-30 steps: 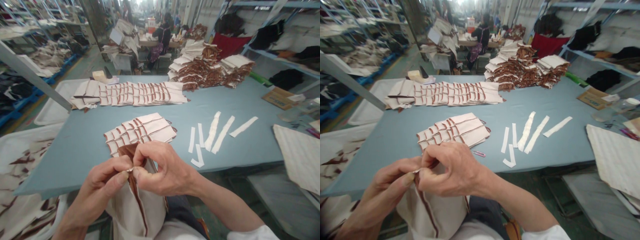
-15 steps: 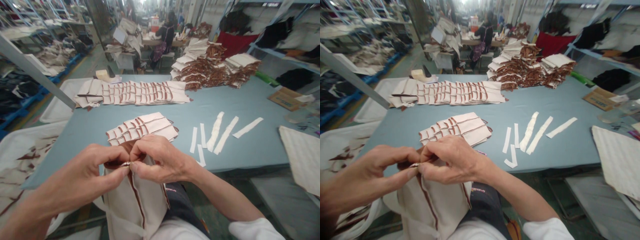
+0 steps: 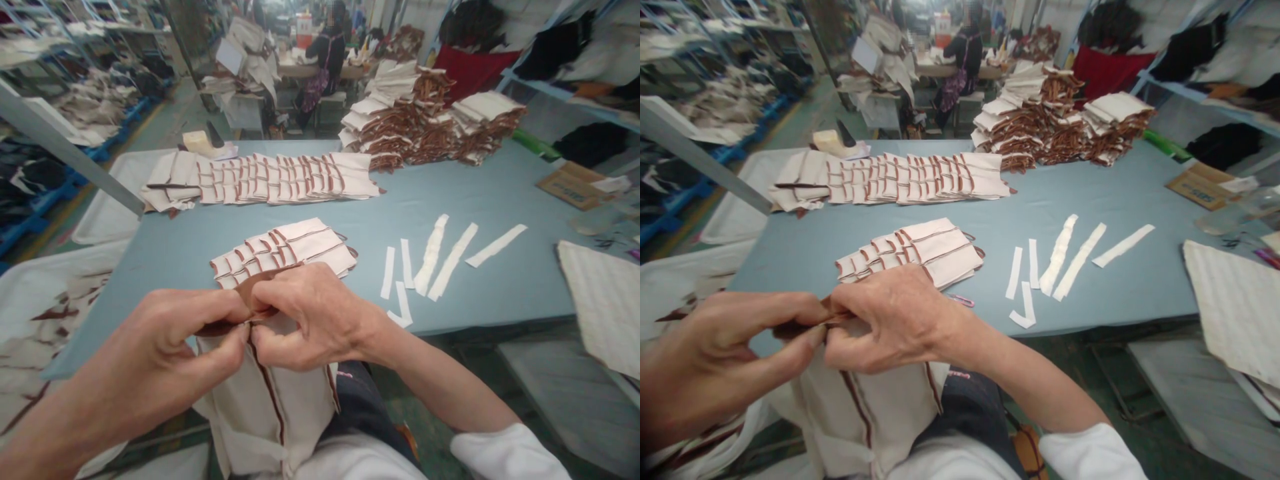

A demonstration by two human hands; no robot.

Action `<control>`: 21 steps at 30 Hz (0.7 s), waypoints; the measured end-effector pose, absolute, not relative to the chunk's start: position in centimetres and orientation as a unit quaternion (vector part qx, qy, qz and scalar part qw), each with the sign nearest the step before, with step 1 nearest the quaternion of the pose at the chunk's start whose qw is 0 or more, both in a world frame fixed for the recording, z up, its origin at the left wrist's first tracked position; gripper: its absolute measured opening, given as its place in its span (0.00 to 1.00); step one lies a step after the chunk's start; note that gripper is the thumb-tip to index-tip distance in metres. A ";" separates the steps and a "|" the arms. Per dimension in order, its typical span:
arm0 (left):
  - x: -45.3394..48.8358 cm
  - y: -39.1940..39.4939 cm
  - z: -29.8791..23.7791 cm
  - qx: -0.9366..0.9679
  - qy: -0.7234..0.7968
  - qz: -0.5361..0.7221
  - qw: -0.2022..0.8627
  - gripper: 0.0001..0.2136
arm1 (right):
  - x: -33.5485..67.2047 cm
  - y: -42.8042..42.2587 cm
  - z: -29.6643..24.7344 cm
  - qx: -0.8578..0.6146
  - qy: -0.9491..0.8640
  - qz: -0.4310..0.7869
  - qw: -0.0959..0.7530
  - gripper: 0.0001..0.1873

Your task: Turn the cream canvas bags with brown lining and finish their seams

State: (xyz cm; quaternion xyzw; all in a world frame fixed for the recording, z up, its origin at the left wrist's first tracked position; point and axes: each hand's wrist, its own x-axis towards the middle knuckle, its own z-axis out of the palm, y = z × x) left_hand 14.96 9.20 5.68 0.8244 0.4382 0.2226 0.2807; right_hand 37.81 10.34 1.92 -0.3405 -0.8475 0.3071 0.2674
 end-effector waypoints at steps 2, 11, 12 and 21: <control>14.9 9.6 5.9 0.845 0.410 0.209 0.272 0.14 | 37.6 10.8 2.6 -0.352 -0.847 0.310 0.252 0.11; 14.6 11.4 6.4 0.845 0.385 0.187 0.320 0.14 | 37.6 13.1 2.8 -0.330 -0.856 0.340 0.207 0.11; 14.5 11.5 6.3 0.856 0.366 0.198 0.307 0.14 | 37.7 13.2 2.8 -0.323 -0.855 0.349 0.207 0.11; 14.6 10.4 5.2 0.908 0.298 0.275 0.107 0.09 | 38.9 12.3 3.7 -0.316 -0.816 0.398 0.275 0.08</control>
